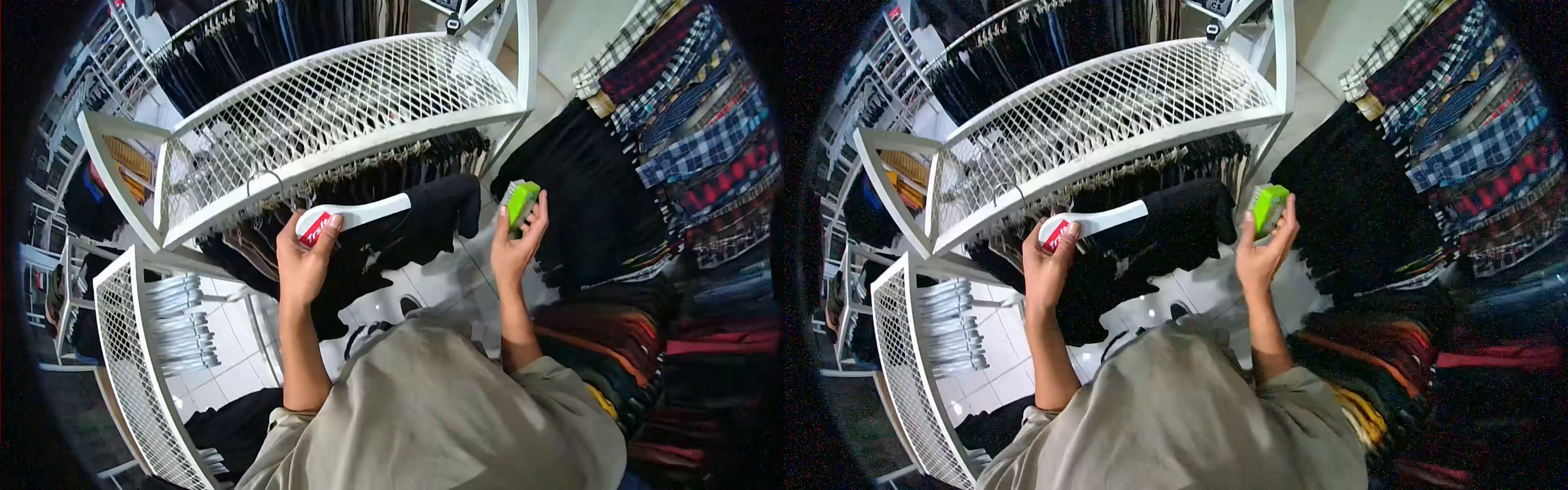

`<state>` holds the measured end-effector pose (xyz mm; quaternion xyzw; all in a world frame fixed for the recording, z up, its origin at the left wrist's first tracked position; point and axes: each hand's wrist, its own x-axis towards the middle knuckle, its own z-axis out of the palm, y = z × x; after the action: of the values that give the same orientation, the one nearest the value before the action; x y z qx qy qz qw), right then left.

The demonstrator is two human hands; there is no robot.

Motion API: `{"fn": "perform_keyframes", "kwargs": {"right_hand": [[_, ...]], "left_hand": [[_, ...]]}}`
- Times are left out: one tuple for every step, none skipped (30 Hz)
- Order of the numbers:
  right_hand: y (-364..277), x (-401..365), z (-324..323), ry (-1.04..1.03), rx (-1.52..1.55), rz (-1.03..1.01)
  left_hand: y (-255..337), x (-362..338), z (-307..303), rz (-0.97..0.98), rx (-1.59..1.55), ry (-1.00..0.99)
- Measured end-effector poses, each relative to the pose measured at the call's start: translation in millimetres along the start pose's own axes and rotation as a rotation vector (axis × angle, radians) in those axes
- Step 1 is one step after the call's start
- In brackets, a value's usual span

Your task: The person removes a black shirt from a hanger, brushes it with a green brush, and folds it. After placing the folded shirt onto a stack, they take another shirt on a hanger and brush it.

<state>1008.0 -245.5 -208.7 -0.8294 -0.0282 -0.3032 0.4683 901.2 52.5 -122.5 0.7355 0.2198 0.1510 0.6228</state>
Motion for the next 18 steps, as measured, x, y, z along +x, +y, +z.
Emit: {"fn": "perform_keyframes", "kwargs": {"right_hand": [[-19,-9,-2,-0.023,0.026,-0.132],[-39,-21,-5,-0.041,0.046,-0.258],[-62,-30,-5,-0.080,-0.008,-0.408],[-80,-41,-3,-0.137,-0.030,-0.508],[-85,-54,3,-0.181,-0.015,-0.556],[-81,-63,7,-0.231,0.000,-0.607],[-65,-67,10,-0.166,-0.051,-0.556],[-50,-71,12,-0.107,-0.095,-0.504],[-42,-70,7,-0.073,-0.155,-0.355],[-23,-65,3,-0.019,-0.177,-0.287],[-6,-67,-7,-0.034,-0.238,-0.074],[15,-70,-16,0.022,-0.294,-0.001],[7,-71,-26,0.050,-0.280,0.007],[-2,-71,-34,0.079,-0.262,0.016],[-19,-71,-35,0.073,-0.251,0.008],[-43,-77,-35,0.007,-0.150,-0.031],[-66,-81,-33,-0.052,-0.048,-0.069],[-90,-85,-31,-0.128,-0.049,-0.196]], "left_hand": [[-4,-3,-3,0.012,0.003,0.008],[-7,-5,-5,0.026,0.008,0.005],[-8,-8,-7,0.027,0.000,-0.015],[-10,-10,-8,0.018,0.000,-0.062],[-13,-14,-10,0.008,-0.002,-0.107],[-15,-17,-10,0.004,-0.016,-0.125],[-16,-21,-11,0.023,-0.038,-0.132],[-19,-25,-13,0.035,-0.056,-0.132],[-26,-26,-16,0.015,-0.068,-0.119],[-31,-29,-18,0.030,-0.086,-0.081],[-34,-32,-22,0.030,-0.081,-0.077],[-35,-33,-27,0.037,-0.075,-0.071],[-39,-35,-32,0.040,-0.078,-0.080],[-40,-37,-35,0.045,-0.079,-0.086],[-40,-39,-38,0.068,-0.045,-0.084],[-38,-41,-39,0.066,-0.038,-0.079],[-37,-41,-38,0.082,-0.031,-0.084],[-34,-42,-37,0.100,-0.024,-0.092]]}}
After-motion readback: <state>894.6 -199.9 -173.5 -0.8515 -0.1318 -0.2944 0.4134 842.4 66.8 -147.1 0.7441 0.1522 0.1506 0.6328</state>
